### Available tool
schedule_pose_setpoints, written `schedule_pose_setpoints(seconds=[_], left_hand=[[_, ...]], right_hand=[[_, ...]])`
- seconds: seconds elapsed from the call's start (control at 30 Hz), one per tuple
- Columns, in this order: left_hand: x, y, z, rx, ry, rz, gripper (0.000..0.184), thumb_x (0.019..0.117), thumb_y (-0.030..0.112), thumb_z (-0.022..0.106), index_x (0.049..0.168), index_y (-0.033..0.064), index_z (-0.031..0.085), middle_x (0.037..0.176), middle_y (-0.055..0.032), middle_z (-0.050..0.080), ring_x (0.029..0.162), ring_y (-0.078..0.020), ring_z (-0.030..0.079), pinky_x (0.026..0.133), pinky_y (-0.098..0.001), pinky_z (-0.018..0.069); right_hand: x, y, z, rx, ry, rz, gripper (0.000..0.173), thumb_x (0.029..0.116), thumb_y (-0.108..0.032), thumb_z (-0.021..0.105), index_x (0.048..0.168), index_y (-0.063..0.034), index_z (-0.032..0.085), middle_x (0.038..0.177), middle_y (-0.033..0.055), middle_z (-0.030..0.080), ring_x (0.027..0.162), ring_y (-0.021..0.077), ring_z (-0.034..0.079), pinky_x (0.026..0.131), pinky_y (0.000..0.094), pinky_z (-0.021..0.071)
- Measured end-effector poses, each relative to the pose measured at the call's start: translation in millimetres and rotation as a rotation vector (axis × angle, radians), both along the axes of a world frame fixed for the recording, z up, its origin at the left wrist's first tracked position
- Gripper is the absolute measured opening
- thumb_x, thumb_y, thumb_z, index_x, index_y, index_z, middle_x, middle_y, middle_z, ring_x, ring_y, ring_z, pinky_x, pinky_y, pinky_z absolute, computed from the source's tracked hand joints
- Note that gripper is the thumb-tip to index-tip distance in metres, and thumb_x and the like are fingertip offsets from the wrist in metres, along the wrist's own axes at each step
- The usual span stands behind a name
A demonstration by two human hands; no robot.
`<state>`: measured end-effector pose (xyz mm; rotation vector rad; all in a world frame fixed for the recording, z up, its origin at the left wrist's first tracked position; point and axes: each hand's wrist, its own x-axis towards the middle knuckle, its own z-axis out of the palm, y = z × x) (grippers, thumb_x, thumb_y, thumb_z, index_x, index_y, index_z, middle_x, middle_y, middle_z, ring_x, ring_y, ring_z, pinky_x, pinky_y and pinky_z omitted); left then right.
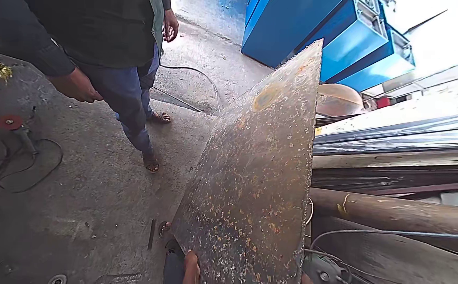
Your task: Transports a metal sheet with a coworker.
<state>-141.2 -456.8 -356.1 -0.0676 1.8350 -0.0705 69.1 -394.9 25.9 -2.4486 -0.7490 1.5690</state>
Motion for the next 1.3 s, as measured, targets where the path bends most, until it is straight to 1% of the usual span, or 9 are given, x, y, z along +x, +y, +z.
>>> schedule_pose_setpoints(seconds=[0.1,0.4,0.53,0.63,0.77,0.9,1.07,1.23,1.3], left_hand=[[5.5,3.5,3.7,-0.015,-0.007,0.023,0.051,0.1114,0.034,0.04,0.137,-0.0071,0.056,0.142,-0.0304,0.054,0.134,-0.0422,0.051,0.108,-0.0605,0.0424],[10.7,13.8,23.5,0.015,-0.028,0.063,0.044,0.111,0.026,0.043,0.139,-0.0069,0.053,0.143,-0.0301,0.053,0.133,-0.0418,0.051,0.107,-0.0597,0.0423],[7.0,18.9,38.4,0.037,-0.049,0.035,0.042,0.1102,0.022,0.044,0.14,-0.0063,0.053,0.145,-0.0288,0.051,0.134,-0.0411,0.049,0.108,-0.0594,0.0415],[4.6,18.5,26.9,0.036,-0.038,0.018,0.04,0.1094,0.018,0.046,0.139,-0.0078,0.053,0.143,-0.0309,0.052,0.132,-0.0425,0.051,0.106,-0.06,0.0427],[-2.6,17.9,11.5,-0.012,-0.038,-0.032,0.041,0.1092,0.02,0.047,0.139,-0.0071,0.053,0.142,-0.0308,0.052,0.132,-0.0421,0.051,0.106,-0.0598,0.0429],[-16.3,8.5,-5.9,-0.012,-0.036,-0.036,0.043,0.1109,0.024,0.043,0.138,-0.0066,0.055,0.143,-0.0306,0.053,0.134,-0.0421,0.051,0.108,-0.0599,0.0421],[-38.6,16.7,3.6,0.028,-0.069,0.003,0.044,0.1107,0.026,0.043,0.14,-0.0047,0.055,0.145,-0.0273,0.053,0.135,-0.04,0.051,0.109,-0.0576,0.0427],[-43.1,6.1,-48.1,0.029,-0.015,-0.004,0.047,0.1117,0.03,0.041,0.134,-0.0079,0.058,0.139,-0.0315,0.056,0.131,-0.0423,0.053,0.108,-0.0599,0.042],[-43.9,4.9,-27.5,0.001,-0.036,-0.032,0.048,0.1124,0.031,0.039,0.137,-0.007,0.057,0.142,-0.0303,0.054,0.135,-0.0409,0.051,0.11,-0.0578,0.0404]], right_hand=[[-0.8,13.2,12.6,0.022,-0.023,0.007,0.054,0.0825,-0.02,0.076,0.127,0.0023,0.057,0.109,0.0086,0.071,0.099,0.0086,0.069,0.092,0.0309,0.0575],[0.5,29.6,25.9,0.012,-0.057,0.076,0.055,0.0819,-0.022,0.078,0.127,0.0022,0.06,0.112,0.0133,0.071,0.105,0.0175,0.069,0.098,0.0417,0.0548],[-3.4,33.5,27.1,0.047,-0.042,0.081,0.05,0.0808,-0.021,0.079,0.124,0.0,0.063,0.109,0.01,0.072,0.103,0.0139,0.07,0.096,0.0381,0.056],[-9.1,34.5,25.0,0.02,-0.051,0.085,0.056,0.0813,-0.022,0.079,0.128,0.0026,0.06,0.113,0.0142,0.07,0.107,0.0189,0.068,0.098,0.0423,0.054],[-19.4,27.0,16.0,0.042,-0.048,0.062,0.057,0.0795,-0.02,0.08,0.129,0.0008,0.059,0.112,0.0106,0.071,0.105,0.0136,0.069,0.097,0.0365,0.0555],[-34.3,13.3,3.0,0.028,-0.063,0.064,0.06,0.0801,-0.02,0.08,0.131,0.0032,0.057,0.114,0.0136,0.07,0.107,0.0168,0.068,0.098,0.0397,0.0545],[-58.2,-7.7,-21.9,0.085,-0.088,0.056,0.057,0.0797,-0.017,0.079,0.128,0.0051,0.057,0.109,0.0103,0.071,0.101,0.0088,0.069,0.093,0.0317,0.0572],[-74.1,-17.7,-36.1,0.092,-0.124,0.071,0.064,0.0806,-0.016,0.079,0.133,0.0083,0.052,0.115,0.0142,0.069,0.107,0.0088,0.067,0.097,0.0298,0.0554],[-76.1,-21.4,-30.9,0.07,-0.12,0.05,0.062,0.081,-0.015,0.078,0.133,0.008,0.053,0.114,0.0139,0.069,0.106,0.0093,0.068,0.096,0.0305,0.0559]])
